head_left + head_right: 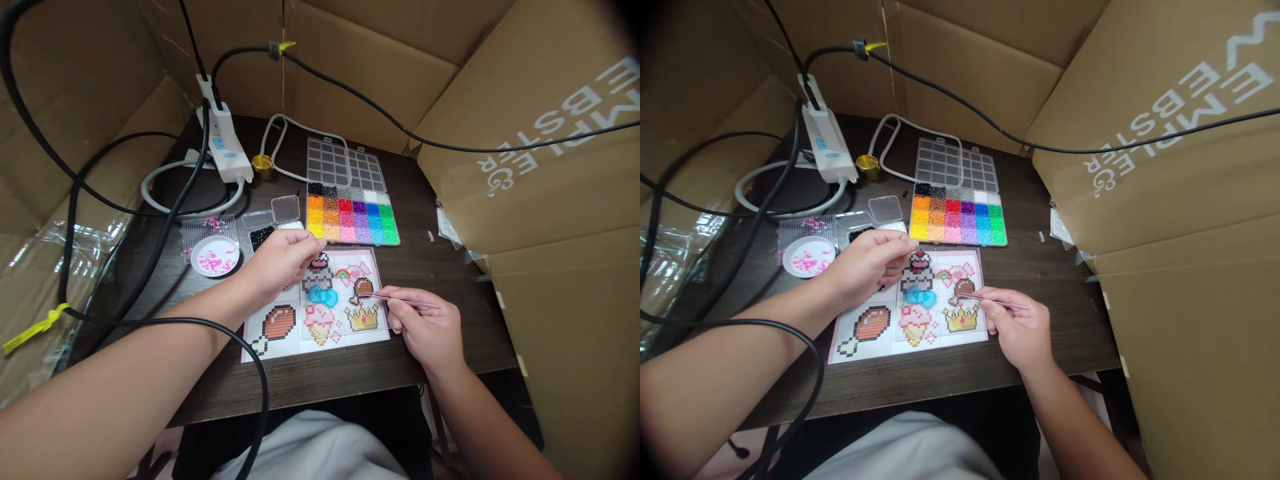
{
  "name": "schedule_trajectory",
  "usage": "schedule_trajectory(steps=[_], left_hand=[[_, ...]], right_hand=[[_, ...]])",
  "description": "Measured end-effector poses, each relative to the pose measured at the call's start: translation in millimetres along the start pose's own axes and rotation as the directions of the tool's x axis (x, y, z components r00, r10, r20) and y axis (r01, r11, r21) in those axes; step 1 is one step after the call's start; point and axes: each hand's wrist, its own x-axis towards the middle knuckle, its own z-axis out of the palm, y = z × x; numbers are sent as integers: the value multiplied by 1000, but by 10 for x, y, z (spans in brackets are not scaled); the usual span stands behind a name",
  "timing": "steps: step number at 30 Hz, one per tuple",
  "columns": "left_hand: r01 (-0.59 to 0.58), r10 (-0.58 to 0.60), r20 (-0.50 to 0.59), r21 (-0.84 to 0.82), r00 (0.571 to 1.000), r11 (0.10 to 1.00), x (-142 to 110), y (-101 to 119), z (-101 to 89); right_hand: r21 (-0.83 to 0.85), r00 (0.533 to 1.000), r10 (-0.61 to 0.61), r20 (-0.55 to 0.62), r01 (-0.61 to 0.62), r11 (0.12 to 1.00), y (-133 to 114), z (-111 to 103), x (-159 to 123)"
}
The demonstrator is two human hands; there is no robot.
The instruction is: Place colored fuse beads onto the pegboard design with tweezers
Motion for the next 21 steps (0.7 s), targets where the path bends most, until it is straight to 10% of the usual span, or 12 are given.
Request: schedule_trajectory(steps=[21], left_hand=[[3,-3,-7,-1,1000,1000,-5,1,12]], right_hand=[[-31,999,14,30,-13,999,-61,19,6]])
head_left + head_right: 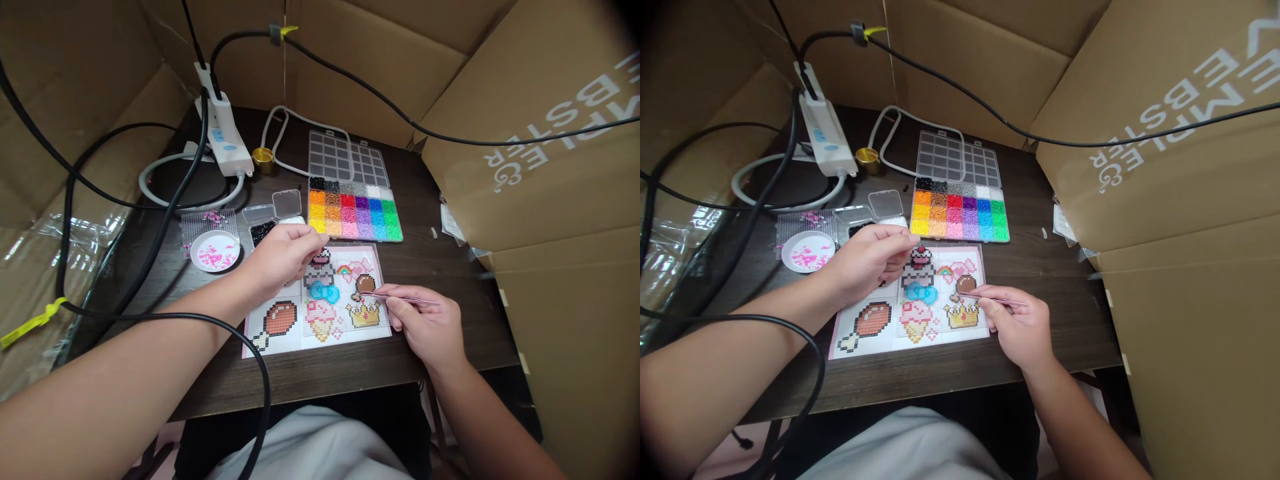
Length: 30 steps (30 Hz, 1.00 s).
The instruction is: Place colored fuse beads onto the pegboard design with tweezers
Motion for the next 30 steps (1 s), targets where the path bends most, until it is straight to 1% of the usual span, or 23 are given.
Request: schedule_trajectory(steps=[11,22,30], left_hand=[[-15,15,9,6,1000,1000,15,-9,-5],[-25,25,0,1,1000,1000,12,-15,7],[-26,26,-4,-3,1000,1000,19,-20,12]], right_hand=[[-2,1000,-5,-18,5,1000,23,0,-10],[-23,1000,-12,3,12,1000,12,2,-2],[10,1000,-8,-9,9,1000,22,-1,-7]])
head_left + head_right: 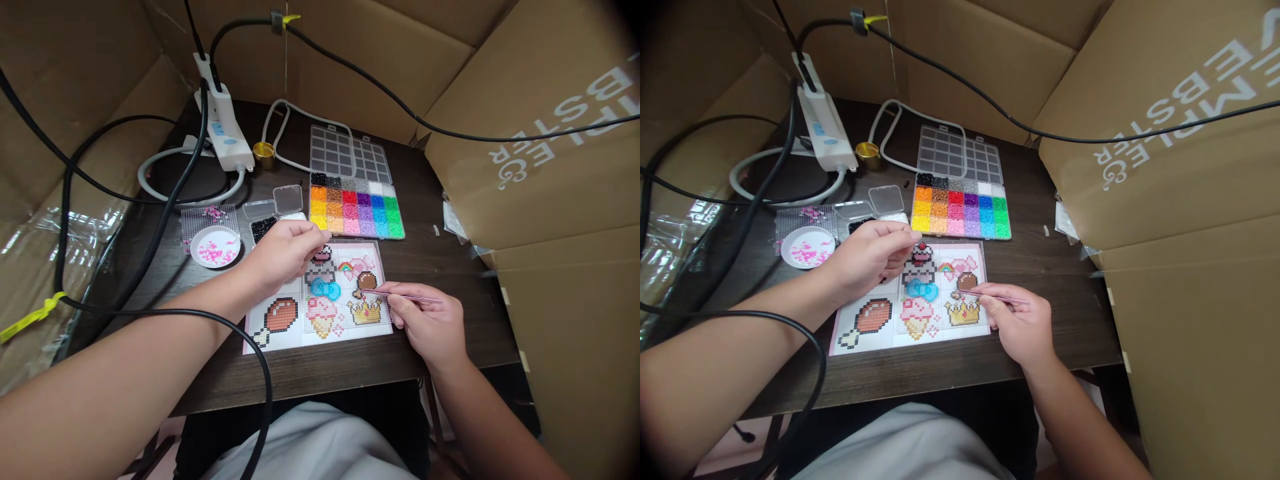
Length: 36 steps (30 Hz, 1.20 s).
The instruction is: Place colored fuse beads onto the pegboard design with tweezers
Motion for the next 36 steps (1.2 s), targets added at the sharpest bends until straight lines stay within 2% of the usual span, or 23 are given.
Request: schedule_trajectory(steps=[19,30,33,36], left_hand=[[11,-11,-4,17,1000,1000,-11,21,17],[16,-16,-4,15,1000,1000,-17,20,-4],[13,-13,-6,15,1000,1000,-24,9,-13],[30,-29,-18,20,999,999,-28,-2,-26]], right_hand=[[-37,1000,-12,24,13,999,-18,7,-1],[48,1000,7,1,-7,999,60,-35,1],[75,1000,1,-29,1,997,5,-33,73],[73,997,-56,-55,60,995,-166,23,276]])
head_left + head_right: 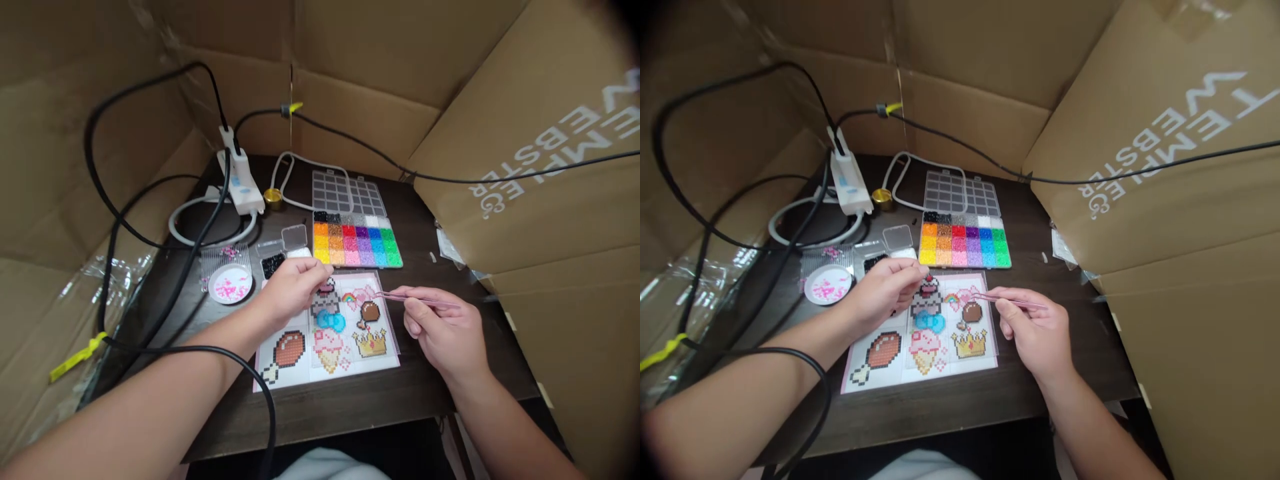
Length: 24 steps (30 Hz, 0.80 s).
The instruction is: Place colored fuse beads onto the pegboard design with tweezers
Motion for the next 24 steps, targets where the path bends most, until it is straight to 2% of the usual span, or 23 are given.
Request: schedule_trajectory(steps=[5,9,15,19,24], left_hand=[[7,-7,3,1,1000,1000,-4,11,-25],[7,-7,11,11,1000,1000,-13,25,-30],[29,-29,17,3,999,1000,-4,14,-35],[27,-28,16,34,999,999,3,3,-35],[24,-25,18,53,1000,998,2,-3,-39]], right_hand=[[-40,996,-88,28,89,995,-251,322,578],[-26,999,-48,10,48,998,-178,616,914],[-65,1000,-6,12,6,998,60,783,947],[-122,997,-12,72,21,992,98,805,914],[-154,996,-64,69,74,985,158,836,914]])
